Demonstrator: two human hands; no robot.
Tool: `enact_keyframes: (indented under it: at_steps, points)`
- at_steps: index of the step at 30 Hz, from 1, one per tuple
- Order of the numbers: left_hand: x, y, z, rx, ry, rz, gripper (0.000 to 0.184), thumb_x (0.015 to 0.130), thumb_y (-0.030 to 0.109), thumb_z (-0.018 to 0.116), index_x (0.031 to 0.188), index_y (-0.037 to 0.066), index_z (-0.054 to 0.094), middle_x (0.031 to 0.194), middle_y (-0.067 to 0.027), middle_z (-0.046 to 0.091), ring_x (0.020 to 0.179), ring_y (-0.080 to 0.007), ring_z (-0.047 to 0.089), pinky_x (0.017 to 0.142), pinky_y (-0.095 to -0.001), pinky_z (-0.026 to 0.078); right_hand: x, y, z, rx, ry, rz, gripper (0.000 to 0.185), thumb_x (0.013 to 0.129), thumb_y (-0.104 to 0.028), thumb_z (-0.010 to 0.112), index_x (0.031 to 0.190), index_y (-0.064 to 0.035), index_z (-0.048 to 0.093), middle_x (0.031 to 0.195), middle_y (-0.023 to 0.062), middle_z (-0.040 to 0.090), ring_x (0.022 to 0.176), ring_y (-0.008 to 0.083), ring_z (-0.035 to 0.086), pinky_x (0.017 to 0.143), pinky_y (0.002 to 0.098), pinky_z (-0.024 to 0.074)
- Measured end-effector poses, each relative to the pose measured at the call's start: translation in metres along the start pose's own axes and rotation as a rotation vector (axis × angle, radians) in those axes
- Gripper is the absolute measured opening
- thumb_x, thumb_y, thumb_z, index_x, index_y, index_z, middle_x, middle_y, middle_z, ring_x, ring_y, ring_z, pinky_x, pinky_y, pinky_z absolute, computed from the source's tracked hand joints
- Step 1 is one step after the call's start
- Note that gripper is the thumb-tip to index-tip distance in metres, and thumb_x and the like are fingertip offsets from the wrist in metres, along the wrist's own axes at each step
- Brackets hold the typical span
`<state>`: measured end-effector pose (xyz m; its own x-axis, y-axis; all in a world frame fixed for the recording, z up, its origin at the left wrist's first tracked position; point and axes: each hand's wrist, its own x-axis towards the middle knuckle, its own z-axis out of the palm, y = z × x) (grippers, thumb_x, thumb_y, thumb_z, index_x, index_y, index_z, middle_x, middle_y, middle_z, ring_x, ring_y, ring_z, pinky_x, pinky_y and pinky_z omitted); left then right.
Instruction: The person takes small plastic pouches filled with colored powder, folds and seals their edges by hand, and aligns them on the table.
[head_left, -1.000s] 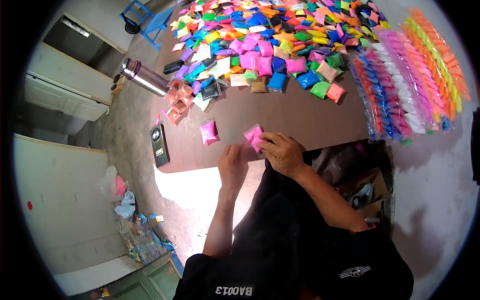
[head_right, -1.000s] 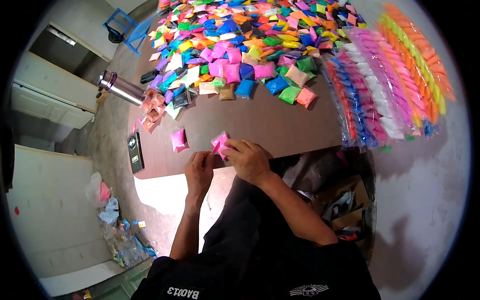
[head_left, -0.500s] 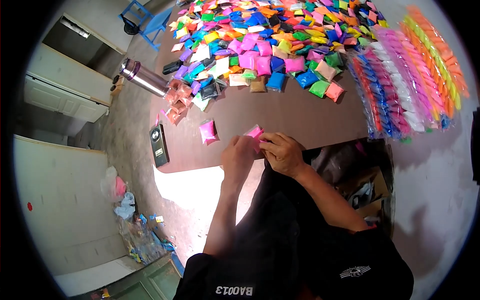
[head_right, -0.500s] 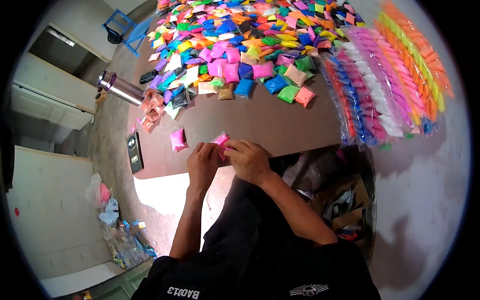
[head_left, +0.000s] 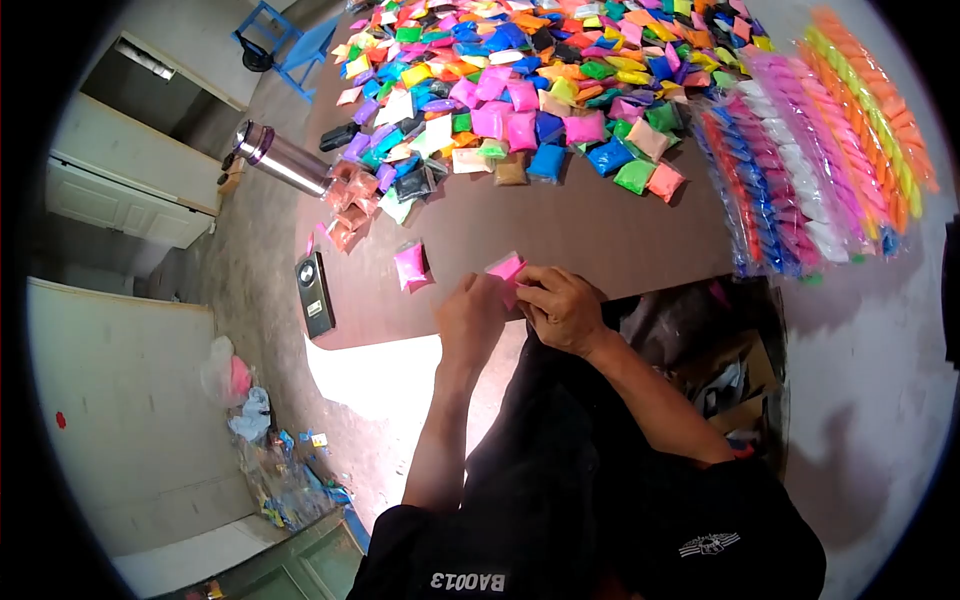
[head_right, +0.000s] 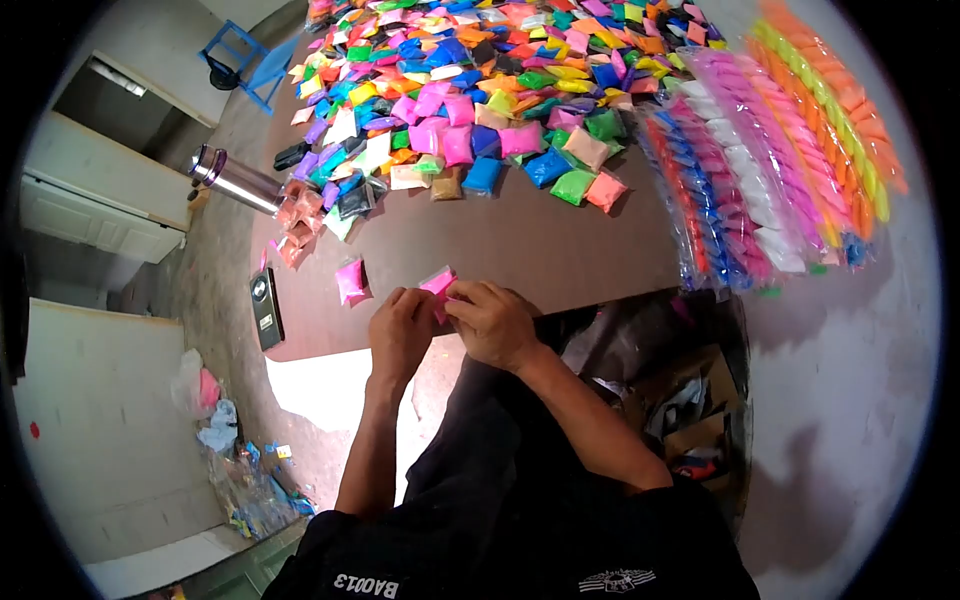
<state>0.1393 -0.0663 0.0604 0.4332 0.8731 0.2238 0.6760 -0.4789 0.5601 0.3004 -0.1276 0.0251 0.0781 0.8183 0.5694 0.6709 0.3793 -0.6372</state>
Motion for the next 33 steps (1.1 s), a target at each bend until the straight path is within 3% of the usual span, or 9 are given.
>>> enact_keyframes:
  at_steps: [8,14,19,21,25,33]
  points:
    - [0.015,-0.026,0.002,0.063,0.128,-0.024,0.008,0.090,0.010,0.069,0.088,0.001,0.069,0.086,-0.0151,0.068,0.077,-0.0359,0.067,0.068,-0.0410,0.054,0.001,0.001,0.000,-0.007,0.023,-0.010,0.015,0.077,-0.004,0.074,0.091,-0.0091,0.074,0.105,0.0051,0.069,0.090,0.0268,0.067,0.079,0.0362,0.0556]
    - [-0.011,-0.009,0.001,-0.067,0.053,-0.016,0.010,0.091,0.010,0.069,0.089,0.000,0.069,0.087,-0.0166,0.068,0.078,-0.0359,0.067,0.070,-0.0401,0.053,-0.002,0.001,0.001,0.000,0.024,-0.006,0.017,0.077,-0.005,0.074,0.092,-0.0104,0.074,0.105,0.0047,0.069,0.091,0.0268,0.067,0.079,0.0364,0.0556]
    - [-0.007,-0.029,0.008,0.020,0.117,-0.069,0.010,0.092,0.010,0.069,0.089,0.000,0.069,0.085,-0.0166,0.068,0.078,-0.0357,0.067,0.069,-0.0399,0.053,-0.001,0.000,0.001,0.005,0.005,-0.004,0.018,0.077,-0.006,0.074,0.094,-0.0108,0.074,0.105,0.0047,0.069,0.091,0.0271,0.067,0.079,0.0367,0.0557]
    - [-0.004,-0.034,0.006,0.005,0.139,-0.104,0.009,0.093,0.014,0.065,0.090,0.006,0.066,0.089,-0.0159,0.066,0.082,-0.0385,0.067,0.070,-0.0458,0.053,-0.001,0.002,0.001,0.001,-0.007,0.003,0.018,0.077,-0.006,0.074,0.095,-0.0108,0.074,0.105,0.0045,0.069,0.091,0.0275,0.067,0.079,0.0369,0.0557]
    - [-0.012,-0.024,0.001,-0.092,0.146,-0.076,0.010,0.092,0.010,0.070,0.089,0.000,0.068,0.083,-0.0163,0.068,0.073,-0.0343,0.067,0.066,-0.0392,0.052,-0.001,-0.002,-0.001,0.008,0.003,0.023,0.018,0.077,-0.005,0.076,0.095,-0.0092,0.075,0.103,0.0048,0.068,0.091,0.0263,0.067,0.079,0.0362,0.0547]
    - [-0.021,-0.029,0.008,0.031,0.170,-0.061,0.012,0.094,0.011,0.069,0.090,0.000,0.067,0.084,-0.0168,0.067,0.074,-0.0352,0.066,0.066,-0.0397,0.052,0.001,-0.003,0.001,0.002,0.007,0.014,0.018,0.078,-0.005,0.074,0.095,-0.0103,0.075,0.104,0.0041,0.069,0.092,0.0274,0.067,0.079,0.0372,0.0552]
